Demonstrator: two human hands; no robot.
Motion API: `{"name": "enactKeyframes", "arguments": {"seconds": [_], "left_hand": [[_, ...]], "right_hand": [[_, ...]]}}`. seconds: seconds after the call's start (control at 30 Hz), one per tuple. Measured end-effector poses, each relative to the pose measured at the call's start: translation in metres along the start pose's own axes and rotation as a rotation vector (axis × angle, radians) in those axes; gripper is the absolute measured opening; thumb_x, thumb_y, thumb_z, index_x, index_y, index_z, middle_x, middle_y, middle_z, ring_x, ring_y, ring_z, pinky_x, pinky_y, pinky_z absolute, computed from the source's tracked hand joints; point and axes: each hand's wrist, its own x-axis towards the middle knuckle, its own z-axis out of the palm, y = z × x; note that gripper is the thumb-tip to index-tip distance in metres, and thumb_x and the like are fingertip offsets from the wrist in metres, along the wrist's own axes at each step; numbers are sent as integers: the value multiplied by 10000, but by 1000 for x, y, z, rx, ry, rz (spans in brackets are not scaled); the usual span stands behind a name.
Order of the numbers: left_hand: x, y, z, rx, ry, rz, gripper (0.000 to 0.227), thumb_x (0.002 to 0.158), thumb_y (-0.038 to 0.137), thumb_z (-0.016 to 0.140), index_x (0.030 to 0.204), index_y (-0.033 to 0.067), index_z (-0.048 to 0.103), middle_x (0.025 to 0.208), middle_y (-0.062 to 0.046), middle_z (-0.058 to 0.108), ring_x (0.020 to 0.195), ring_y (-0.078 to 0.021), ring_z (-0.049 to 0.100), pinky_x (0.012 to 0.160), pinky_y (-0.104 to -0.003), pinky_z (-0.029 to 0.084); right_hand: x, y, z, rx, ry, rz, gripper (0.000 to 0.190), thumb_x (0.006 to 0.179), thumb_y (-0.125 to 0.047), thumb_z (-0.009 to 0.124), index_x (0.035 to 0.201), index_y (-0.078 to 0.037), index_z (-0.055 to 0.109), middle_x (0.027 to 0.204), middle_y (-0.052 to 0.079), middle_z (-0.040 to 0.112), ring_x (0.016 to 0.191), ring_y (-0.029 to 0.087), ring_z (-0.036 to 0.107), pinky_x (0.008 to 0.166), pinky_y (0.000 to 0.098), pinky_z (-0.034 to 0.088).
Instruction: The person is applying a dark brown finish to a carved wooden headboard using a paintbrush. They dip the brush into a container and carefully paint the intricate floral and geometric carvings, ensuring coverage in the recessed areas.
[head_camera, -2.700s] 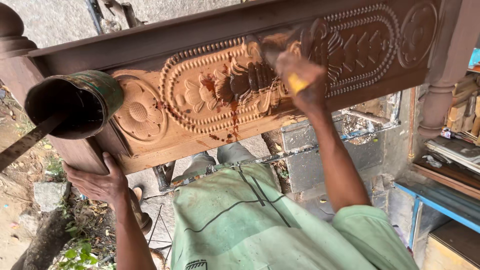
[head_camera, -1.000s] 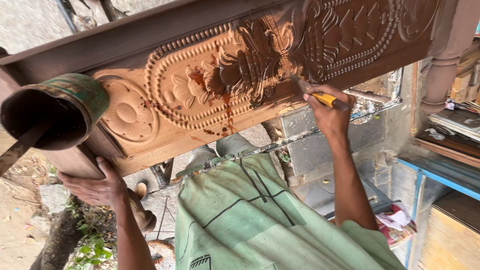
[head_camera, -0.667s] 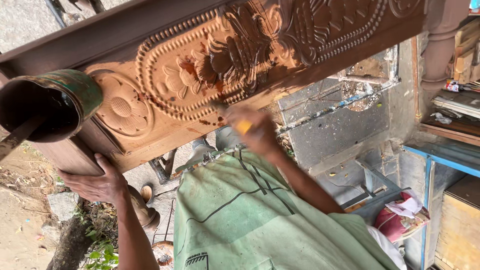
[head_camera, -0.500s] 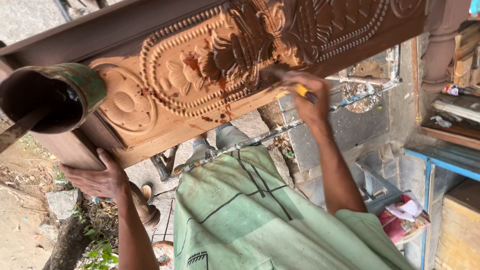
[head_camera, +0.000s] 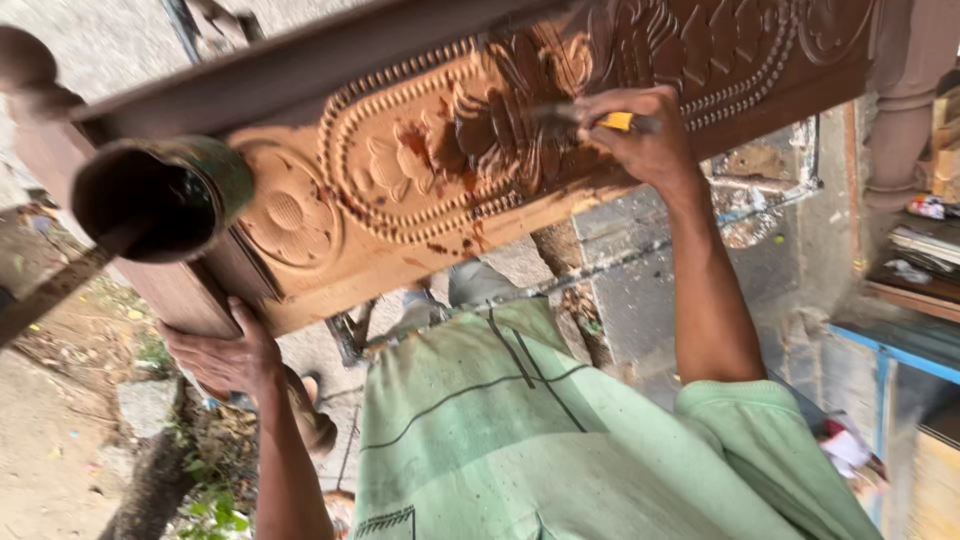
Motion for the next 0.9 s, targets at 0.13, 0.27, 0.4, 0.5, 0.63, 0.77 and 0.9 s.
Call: {"name": "enactKeyframes", "arguments": {"seconds": [0.13,0.27,0.4,0.5,0.63,0.77,0.9], "left_hand": [[3,-6,4,-5,24,-9,1053,1026,831,454,1599,-31,259,1476,-285,476,1307,-386,549,1021,-528,495],[7,-5,16,28,152,136,1007,1075,780,429,1643,-30,239,1520,-248,505,1311,-349,606,1050,-492,520],[-3,-13,11,53,23,34,1039,1091,813,495,1600,-64,267,1479,-286,498,1287,-426,568,1020,-546,480],[1,-19,17,79,56,84,1025,1100,775,482,1587,-98,253,1483,-296,477,1312,-430,559,1048,-546,472],[-1,-37,35,227,135,157,982,1084,695,424,1601,-110,202,1569,-300,409,1413,-448,504,1152,-550,439],[-7,-51,42,189,66,109,992,1076,703,418,1617,-91,171,1624,-312,356,1467,-478,452,1199,-569,395],[-5,-41,38,172,19,42,1004,1068,712,412,1634,-71,140,1679,-325,303,1521,-507,400,1246,-587,351]], "right_hand": [[-10,-6,22,-144,84,-134,44,999,-67,766,1021,-104,765,1171,110,771,1152,249,740,930,340,646],[-69,-52,53,-261,-92,38,164,899,-42,698,1012,-130,778,1164,94,774,1030,219,753,818,302,643],[-68,-39,31,-126,-284,189,207,956,-47,686,1082,-173,791,1153,94,763,1041,237,741,869,319,636],[-18,13,-7,-55,-195,155,88,937,-85,775,1018,-119,786,1093,92,788,1016,215,754,858,328,643],[7,43,-20,-23,104,-202,109,940,-21,823,1029,-46,765,1107,179,774,962,239,784,772,327,671],[-30,29,-5,281,290,291,112,942,-6,789,1018,-36,712,1069,177,753,928,228,775,759,317,692],[-36,36,-9,586,457,736,158,814,-1,761,936,-54,677,925,98,742,822,207,772,694,319,697]]}}
